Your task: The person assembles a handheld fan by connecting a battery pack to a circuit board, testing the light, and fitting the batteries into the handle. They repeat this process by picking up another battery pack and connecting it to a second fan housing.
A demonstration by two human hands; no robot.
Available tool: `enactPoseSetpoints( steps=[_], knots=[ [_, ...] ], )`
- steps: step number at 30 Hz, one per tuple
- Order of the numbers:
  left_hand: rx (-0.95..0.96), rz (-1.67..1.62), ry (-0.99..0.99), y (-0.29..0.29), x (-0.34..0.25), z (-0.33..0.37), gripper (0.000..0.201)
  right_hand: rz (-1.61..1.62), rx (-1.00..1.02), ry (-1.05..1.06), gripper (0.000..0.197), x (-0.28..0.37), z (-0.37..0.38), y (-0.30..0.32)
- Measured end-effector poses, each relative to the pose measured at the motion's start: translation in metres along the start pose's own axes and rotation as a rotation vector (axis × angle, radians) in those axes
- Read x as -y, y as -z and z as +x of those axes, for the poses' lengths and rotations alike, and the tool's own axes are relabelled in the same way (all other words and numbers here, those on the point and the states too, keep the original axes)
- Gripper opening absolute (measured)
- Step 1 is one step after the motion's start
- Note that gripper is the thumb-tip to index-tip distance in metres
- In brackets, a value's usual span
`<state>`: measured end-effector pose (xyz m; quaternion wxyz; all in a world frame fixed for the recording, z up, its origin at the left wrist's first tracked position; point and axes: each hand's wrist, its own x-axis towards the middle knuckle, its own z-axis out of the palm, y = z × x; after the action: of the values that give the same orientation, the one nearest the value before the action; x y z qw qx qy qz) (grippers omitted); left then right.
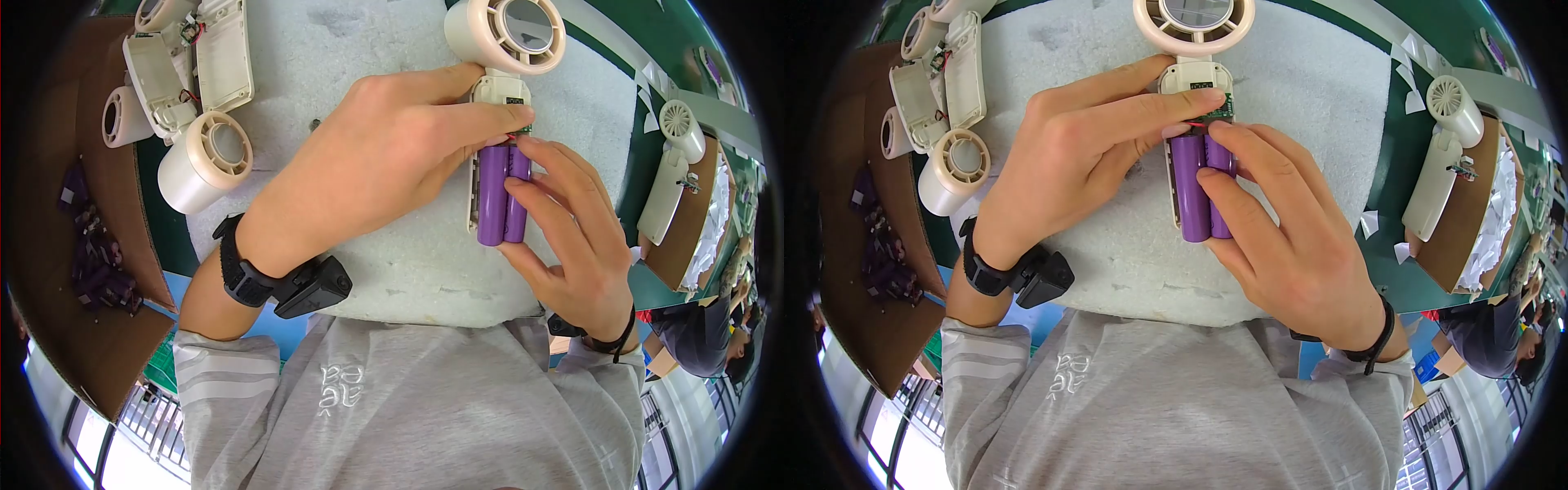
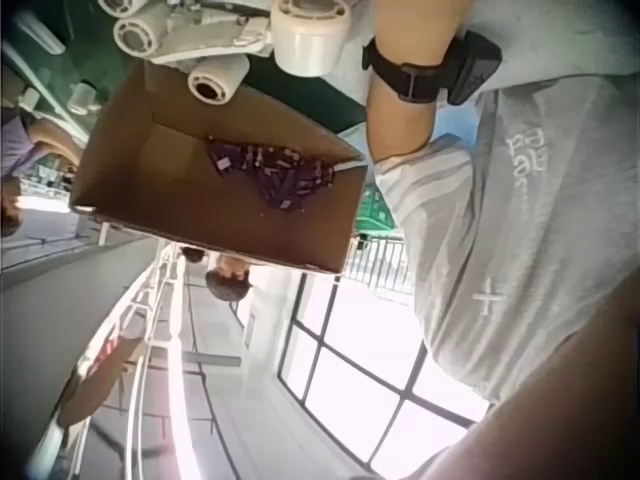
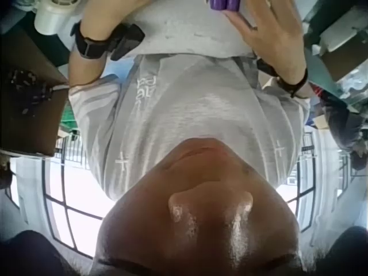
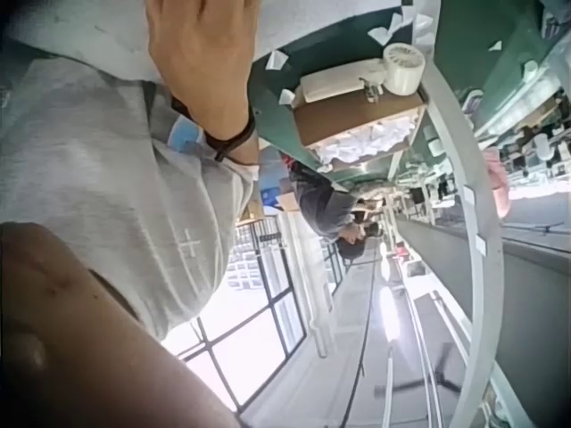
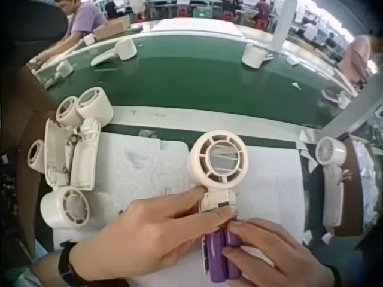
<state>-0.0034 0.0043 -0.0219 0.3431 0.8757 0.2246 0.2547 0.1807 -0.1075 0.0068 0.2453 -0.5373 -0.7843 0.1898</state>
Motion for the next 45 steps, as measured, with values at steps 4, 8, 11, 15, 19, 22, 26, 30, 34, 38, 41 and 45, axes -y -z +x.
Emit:
enactPoseSetpoints(
  steps=[4,8,11,15,19,22,26,30,34,38,41,45],
  knots=[
    [-0.012,0.032,-0.018,0.000,0.001,0.000,0.039,-0.048,0.004,0.000,0.045,0.000,0.000,0.000],
    [0.007,0.009,-0.007,0.000,0.001,0.001,0.038,0.060,-0.073,-0.042,0.044,0.000,0.000,-0.007],
    [0.004,0.007,-0.001,0.002,0.001,0.001,0.037,0.000,-0.031,-0.017,0.045,-0.001,0.002,-0.002],
    [0.006,-0.002,-0.001,0.002,0.003,0.001,0.037,0.002,0.001,-0.001,0.045,-0.005,0.005,0.002],
    [0.026,-0.026,0.025,0.002,0.002,0.001,0.038,0.060,-0.017,0.000,0.040,-0.011,0.005,0.001],
    [0.029,-0.034,0.035,0.003,0.001,0.001,0.037,0.115,-0.022,-0.025,0.037,-0.011,0.006,0.000],
    [0.011,-0.031,0.019,0.002,0.002,0.001,0.036,0.166,-0.018,-0.072,0.036,-0.011,0.005,-0.002],
    [-0.005,-0.010,0.003,0.002,0.004,0.002,0.034,0.121,-0.030,-0.038,0.037,-0.011,0.005,-0.003],
    [-0.005,-0.007,-0.004,0.002,0.005,0.002,0.031,0.091,-0.036,0.007,0.038,-0.012,0.005,-0.003],
    [-0.003,-0.038,0.015,0.002,0.006,0.002,0.030,0.128,-0.059,0.044,0.040,-0.017,0.005,-0.007],
    [0.004,-0.050,0.020,0.004,0.007,0.001,0.032,0.129,-0.067,0.069,0.041,-0.016,0.006,-0.009],
    [0.040,-0.079,0.049,0.004,0.005,0.001,0.037,0.107,-0.012,-0.059,0.044,-0.007,0.005,-0.005]
  ],
)
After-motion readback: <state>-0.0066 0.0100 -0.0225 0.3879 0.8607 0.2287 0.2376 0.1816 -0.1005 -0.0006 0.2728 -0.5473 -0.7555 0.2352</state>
